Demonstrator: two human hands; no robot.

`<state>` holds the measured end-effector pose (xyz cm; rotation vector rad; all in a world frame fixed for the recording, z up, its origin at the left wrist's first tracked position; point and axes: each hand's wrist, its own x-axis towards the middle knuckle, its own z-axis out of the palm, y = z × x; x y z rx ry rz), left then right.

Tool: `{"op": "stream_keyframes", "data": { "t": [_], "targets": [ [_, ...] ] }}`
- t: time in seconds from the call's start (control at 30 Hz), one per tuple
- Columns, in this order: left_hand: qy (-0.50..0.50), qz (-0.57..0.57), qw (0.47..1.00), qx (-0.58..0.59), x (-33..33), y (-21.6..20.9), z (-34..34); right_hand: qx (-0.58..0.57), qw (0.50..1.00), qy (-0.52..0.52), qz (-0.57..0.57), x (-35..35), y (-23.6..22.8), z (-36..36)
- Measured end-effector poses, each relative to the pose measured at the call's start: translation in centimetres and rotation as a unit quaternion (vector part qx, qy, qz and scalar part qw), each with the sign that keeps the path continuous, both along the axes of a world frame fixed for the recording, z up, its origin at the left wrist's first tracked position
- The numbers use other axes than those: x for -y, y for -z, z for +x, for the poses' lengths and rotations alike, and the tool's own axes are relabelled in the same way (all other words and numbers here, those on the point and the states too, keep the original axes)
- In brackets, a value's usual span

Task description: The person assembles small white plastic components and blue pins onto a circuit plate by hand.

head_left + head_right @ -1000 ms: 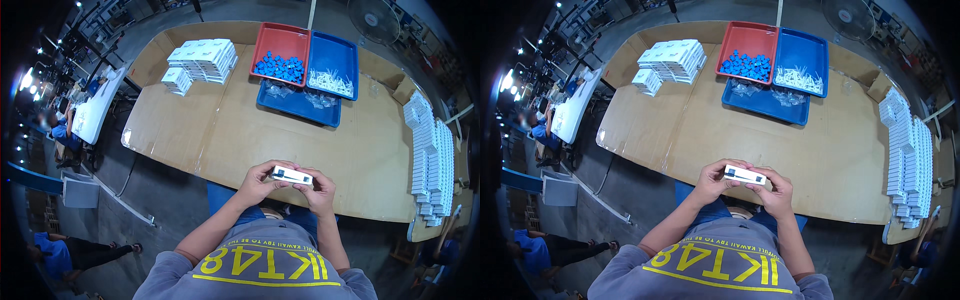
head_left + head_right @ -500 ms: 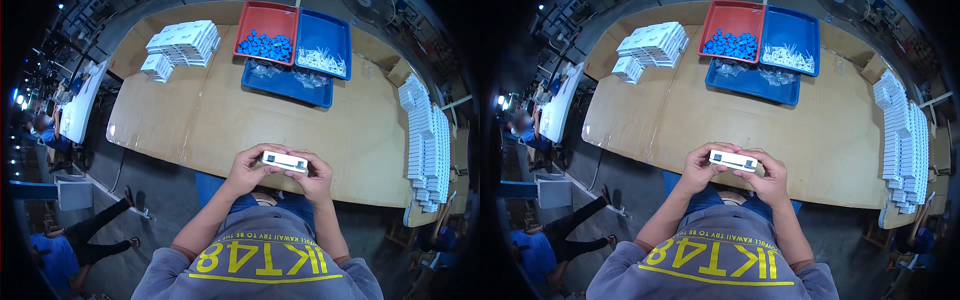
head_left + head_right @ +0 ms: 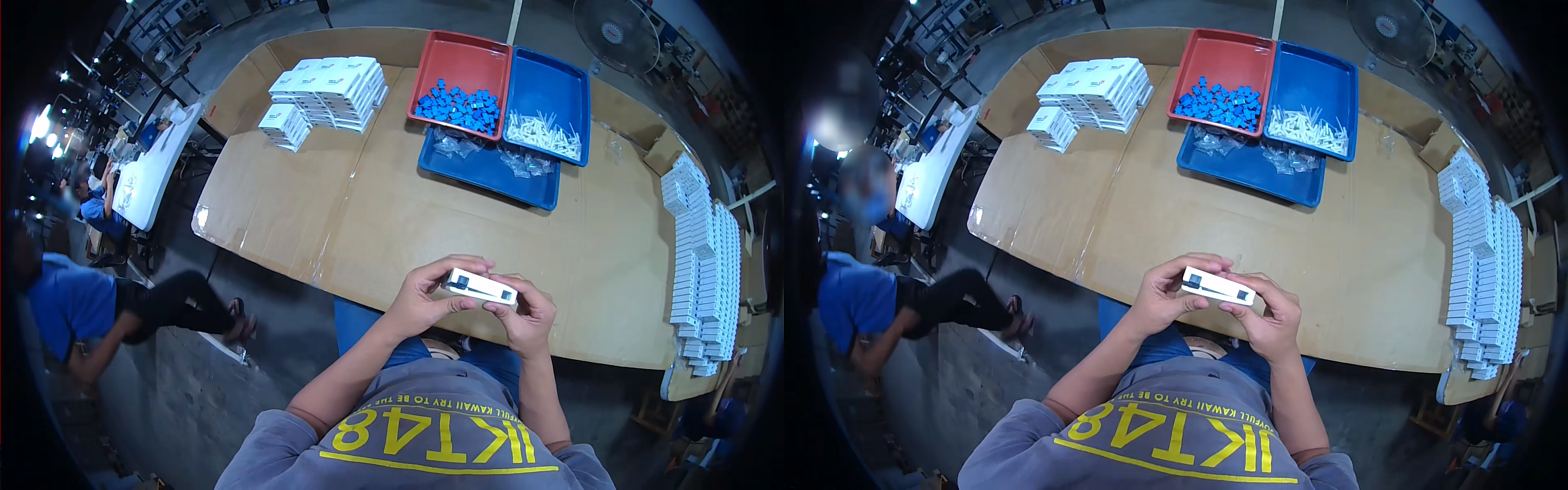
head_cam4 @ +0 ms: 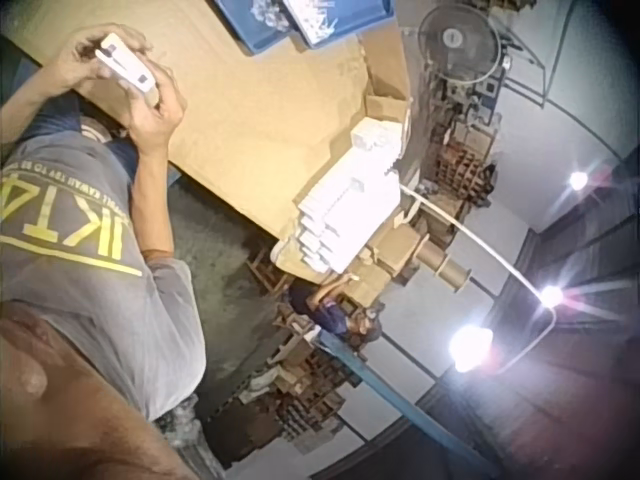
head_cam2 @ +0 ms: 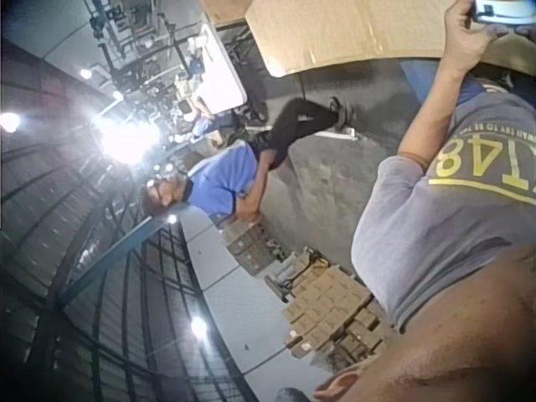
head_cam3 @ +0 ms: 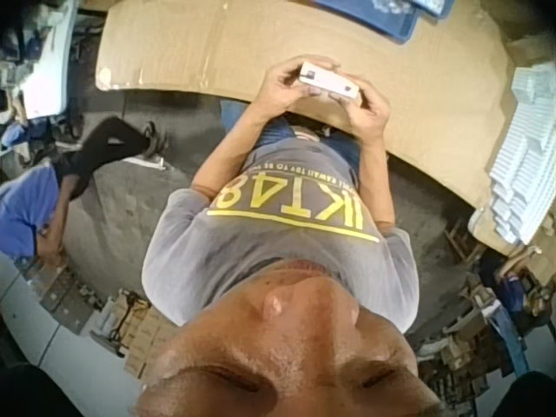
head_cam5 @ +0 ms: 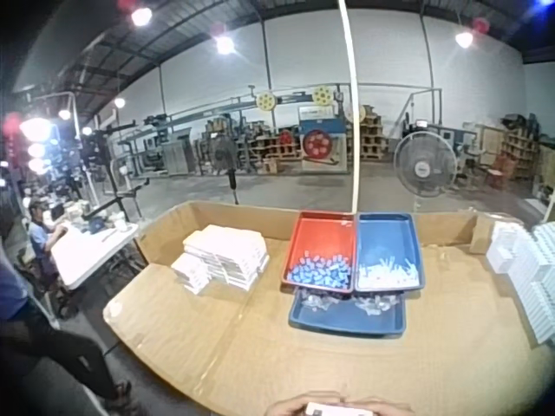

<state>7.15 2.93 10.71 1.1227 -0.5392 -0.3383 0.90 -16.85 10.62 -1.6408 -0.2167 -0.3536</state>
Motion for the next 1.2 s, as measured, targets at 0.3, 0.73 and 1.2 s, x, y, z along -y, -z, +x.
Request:
{"op": "stream_keyframes", "data": {
  "t": [0.3,0.73,1.2],
  "targets": [
    [-0.035,-0.004,0.999,0.008,-1.0,1.7,-0.5,-0.011,0.996,-0.023,0.081,-0.8,0.8,0.1],
    [-0.011,-0.055,0.998,-0.037,-1.4,1.3,-1.3,0.006,0.996,-0.041,0.073,-1.6,0.9,0.0],
    [-0.008,-0.066,0.997,-0.037,-1.0,1.8,-1.5,0.014,0.996,-0.047,0.068,-1.1,1.1,-0.1]
  ]
}}
